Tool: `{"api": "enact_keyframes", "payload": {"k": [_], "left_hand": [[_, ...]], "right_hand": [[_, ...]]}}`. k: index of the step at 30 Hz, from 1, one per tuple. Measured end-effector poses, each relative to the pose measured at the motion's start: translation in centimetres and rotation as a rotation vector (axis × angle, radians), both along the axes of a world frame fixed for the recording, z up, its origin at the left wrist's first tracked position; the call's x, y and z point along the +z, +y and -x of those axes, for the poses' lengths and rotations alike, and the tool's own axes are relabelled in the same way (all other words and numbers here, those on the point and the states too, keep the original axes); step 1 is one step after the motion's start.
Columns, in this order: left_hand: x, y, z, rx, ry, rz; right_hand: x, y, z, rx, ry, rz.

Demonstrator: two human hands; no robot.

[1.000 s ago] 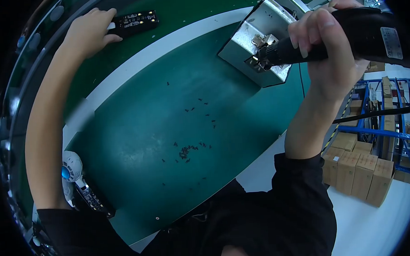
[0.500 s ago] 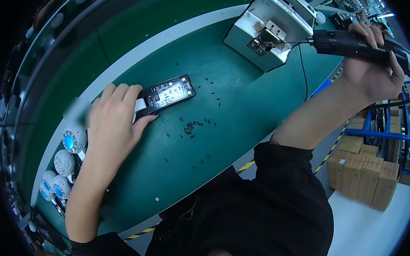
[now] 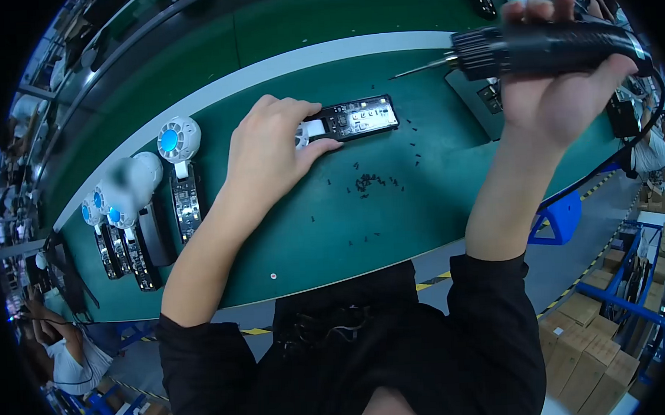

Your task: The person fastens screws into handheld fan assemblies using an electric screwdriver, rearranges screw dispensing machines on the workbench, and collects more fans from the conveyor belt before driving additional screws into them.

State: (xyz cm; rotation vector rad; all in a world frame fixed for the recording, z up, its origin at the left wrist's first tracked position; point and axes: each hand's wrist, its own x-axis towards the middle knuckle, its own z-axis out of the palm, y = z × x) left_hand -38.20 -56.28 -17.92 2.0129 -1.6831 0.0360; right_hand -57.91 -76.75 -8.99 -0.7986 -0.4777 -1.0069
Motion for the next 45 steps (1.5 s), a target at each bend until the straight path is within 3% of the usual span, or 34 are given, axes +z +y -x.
{"api": "enact_keyframes", "payload": {"k": [3, 14, 16, 21, 24, 28, 39, 45], "left_hand": [[0.3, -0.7, -0.4, -0.004, 0.011, -0.08], [-0.8, -0.5, -0.9, -0.03, 0.084, -0.009], [-0.8, -0.6, -0.8, -0.031, 0.085, -0.008], [-0.6, -0.6, -0.7, -0.015, 0.107, -0.026], [-0.7, -0.5, -0.6, -0.015, 0.108, -0.017], [-0.6, -0.6, -0.6, -0.017, 0.104, -0.022], [-0.5, -0.6, -0.6, 0.0, 0.089, -0.005], [0.1, -0.9, -0.7, -0.111, 0.076, -0.005]], "right_hand": [[0.2, 2.1, -2.6, -0.122, 0.252, 0.048], [-1.4, 6.5, -7.6, -0.533, 0.679, 0.535], [-1.4, 7.0, -7.9, -0.537, 0.688, 0.556], [-4.1, 5.7, -10.0, -0.158, 0.314, 0.277], [-4.1, 5.3, -9.7, -0.247, 0.39, 0.362], [-4.8, 6.1, -10.8, -0.087, 0.254, 0.25], [-4.5, 5.4, -10.9, -0.201, 0.35, 0.288], [-3.4, 5.0, -7.0, -0.394, 0.428, 0.313]]}}
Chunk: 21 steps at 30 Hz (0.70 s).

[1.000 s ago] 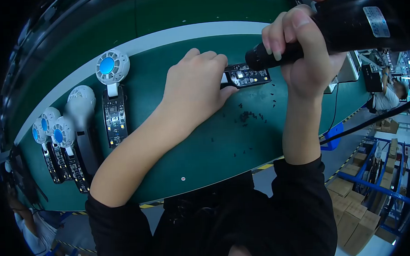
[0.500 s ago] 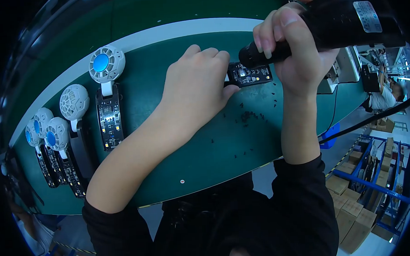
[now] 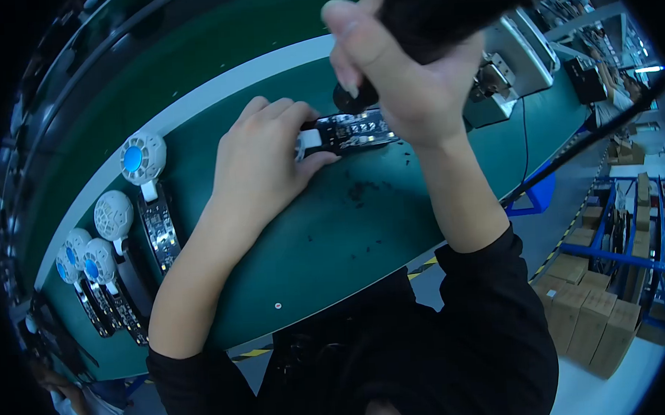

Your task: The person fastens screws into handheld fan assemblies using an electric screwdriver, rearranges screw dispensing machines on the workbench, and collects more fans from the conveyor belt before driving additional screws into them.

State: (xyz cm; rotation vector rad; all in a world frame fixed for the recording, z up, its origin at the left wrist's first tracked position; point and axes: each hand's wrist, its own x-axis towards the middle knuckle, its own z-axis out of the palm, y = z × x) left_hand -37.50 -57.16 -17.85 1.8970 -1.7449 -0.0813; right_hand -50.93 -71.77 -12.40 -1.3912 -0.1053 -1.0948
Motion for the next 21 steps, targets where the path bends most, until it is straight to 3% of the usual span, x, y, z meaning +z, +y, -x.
{"api": "enact_keyframes", "payload": {"k": [6, 10, 13, 16, 21], "left_hand": [[0.4, -0.3, 0.2, 0.006, -0.005, -0.065], [0.3, -0.5, 0.1, 0.02, -0.014, -0.059], [0.2, -0.6, 0.1, 0.006, -0.021, -0.041], [0.3, -0.8, 0.1, -0.006, -0.017, -0.032], [0.7, -0.7, -0.4, -0.086, -0.012, -0.062]], "right_hand": [[4.5, -6.5, 11.3, -0.372, 0.016, 0.234], [4.8, -7.2, 12.8, -0.554, 0.075, 0.321], [3.0, -8.8, 12.2, -0.455, -0.023, 0.284], [2.1, -9.0, 11.7, -0.482, 0.054, 0.308], [1.7, -5.9, 9.9, -0.31, 0.121, 0.051]]}}
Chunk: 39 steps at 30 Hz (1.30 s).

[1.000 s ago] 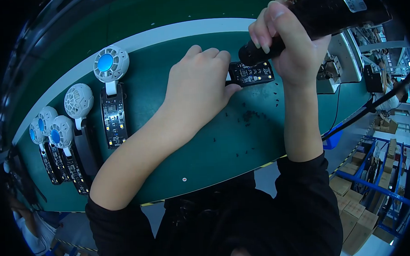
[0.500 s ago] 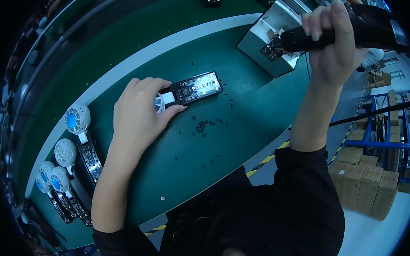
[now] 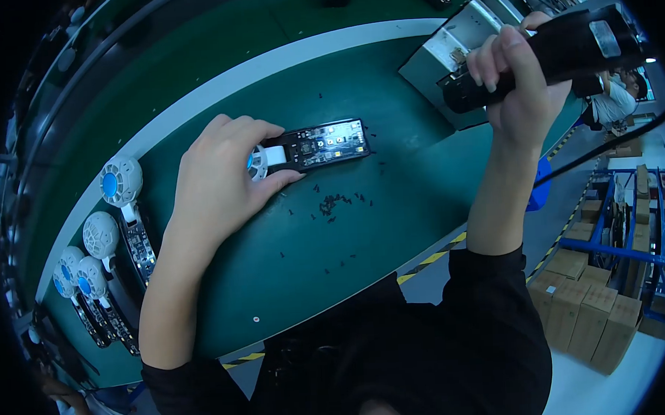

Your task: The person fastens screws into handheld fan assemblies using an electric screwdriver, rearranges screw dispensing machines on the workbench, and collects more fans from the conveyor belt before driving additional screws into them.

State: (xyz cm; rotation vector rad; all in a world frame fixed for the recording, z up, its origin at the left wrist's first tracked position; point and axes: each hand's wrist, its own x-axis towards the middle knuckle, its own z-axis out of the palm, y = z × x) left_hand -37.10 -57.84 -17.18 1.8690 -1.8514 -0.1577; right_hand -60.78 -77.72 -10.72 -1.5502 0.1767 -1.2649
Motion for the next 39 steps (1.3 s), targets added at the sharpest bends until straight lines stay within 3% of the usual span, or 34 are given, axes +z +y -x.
{"api": "enact_keyframes", "payload": {"k": [2, 5, 13, 15, 19, 22, 28, 33, 39], "left_hand": [[-0.1, 0.2, 0.0, 0.001, 0.016, 0.006], [-0.1, 0.3, 0.0, 0.001, 0.018, -0.012], [2.6, -0.5, 2.7, 0.075, -0.075, 0.055], [4.3, -3.6, 6.5, 0.09, -0.008, 0.142], [1.9, -12.5, 15.1, 0.099, 0.11, 0.187], [0.2, -16.8, 18.8, 0.166, 0.131, 0.176], [-0.5, -17.3, 17.3, 0.167, 0.114, 0.261], [-0.1, -14.7, 14.6, 0.183, 0.054, 0.268], [-0.2, -12.3, 12.7, 0.28, 0.045, 0.352]], "right_hand": [[-1.5, 0.6, -1.4, 0.173, -0.127, -0.016], [-0.2, 2.9, -0.6, -0.189, 0.167, 0.191], [2.8, -3.2, 5.8, -0.039, -0.215, 0.114], [3.3, -3.8, 7.7, -0.078, -0.318, 0.071], [3.5, -4.2, 11.9, -0.311, -0.498, 0.073], [3.7, -4.9, 15.5, -0.343, -0.567, 0.083], [5.0, -4.7, 14.3, -0.289, -0.62, 0.04], [4.5, -4.0, 10.0, -0.106, -0.509, 0.02], [5.1, -0.8, 2.8, -0.067, -0.343, 0.083]]}}
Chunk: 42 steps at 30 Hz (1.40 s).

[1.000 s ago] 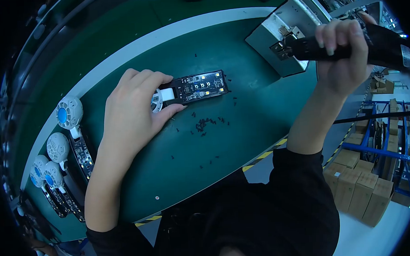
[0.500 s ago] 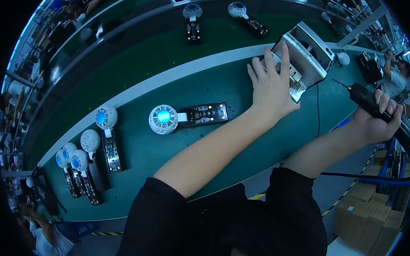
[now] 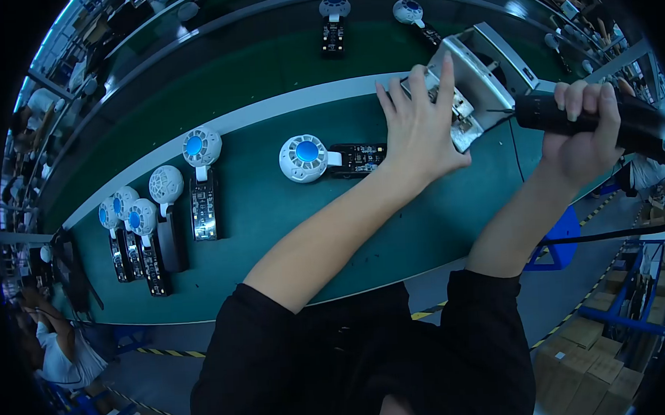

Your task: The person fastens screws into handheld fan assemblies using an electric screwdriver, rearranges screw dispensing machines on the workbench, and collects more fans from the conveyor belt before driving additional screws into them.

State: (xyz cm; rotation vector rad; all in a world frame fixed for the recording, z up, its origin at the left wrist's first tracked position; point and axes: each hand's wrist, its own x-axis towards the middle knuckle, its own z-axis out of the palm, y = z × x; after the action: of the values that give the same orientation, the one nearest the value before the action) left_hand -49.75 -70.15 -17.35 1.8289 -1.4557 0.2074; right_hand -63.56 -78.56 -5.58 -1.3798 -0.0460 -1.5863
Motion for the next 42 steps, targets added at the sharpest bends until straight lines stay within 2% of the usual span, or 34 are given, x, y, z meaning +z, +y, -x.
{"api": "enact_keyframes", "payload": {"k": [4, 7, 9, 14, 20, 24, 27, 29, 31, 35, 37, 38, 40, 42], "left_hand": [[-0.9, -0.9, -3.0, 0.042, -0.013, 0.022], [-0.8, -0.8, -3.3, -0.014, 0.062, -0.005], [-0.9, -0.3, -2.8, -0.071, -0.004, 0.024], [-1.1, 0.8, -1.7, -0.138, 0.041, 0.055], [-1.3, 0.5, -0.5, -0.185, 0.056, 0.082], [-0.8, 2.3, -2.6, -0.208, 0.072, 0.057], [1.1, 8.0, -7.7, -0.113, -0.249, -0.215], [0.9, 11.4, -10.6, -0.065, -0.276, -0.373], [0.5, 13.3, -12.8, -0.129, -0.212, -0.537], [0.6, 14.9, -13.0, -0.188, -0.15, -0.433], [0.7, 15.9, -13.2, -0.192, -0.144, -0.464], [0.8, 16.3, -13.5, -0.196, -0.146, -0.477], [0.7, 16.7, -13.9, -0.213, -0.135, -0.428], [0.3, 17.1, -13.8, -0.212, -0.112, -0.392]], "right_hand": [[0.7, 0.8, -1.7, 0.036, 0.004, 0.059], [1.7, 0.6, -2.1, 0.05, 0.021, 0.094], [2.1, 0.8, -2.7, 0.043, 0.041, 0.116], [2.5, 0.8, -3.0, 0.003, 0.054, 0.126], [1.7, 1.0, -3.1, -0.047, 0.118, 0.13], [0.6, 2.0, -4.0, -0.047, 0.182, 0.131], [-0.7, 2.2, -4.9, -0.029, 0.098, 0.064], [-1.5, 2.3, -5.1, 0.001, 0.108, 0.051], [-2.2, 2.4, -5.8, 0.015, 0.101, 0.058], [-3.2, 2.6, -7.1, 0.013, 0.128, 0.129], [-3.8, 2.9, -7.3, -0.015, 0.164, 0.156], [-4.0, 3.1, -6.8, -0.072, 0.307, 0.171], [-4.5, 2.6, -8.3, 0.086, 0.238, 0.225], [-4.0, 3.9, -8.1, -0.053, 0.369, 0.226]]}}
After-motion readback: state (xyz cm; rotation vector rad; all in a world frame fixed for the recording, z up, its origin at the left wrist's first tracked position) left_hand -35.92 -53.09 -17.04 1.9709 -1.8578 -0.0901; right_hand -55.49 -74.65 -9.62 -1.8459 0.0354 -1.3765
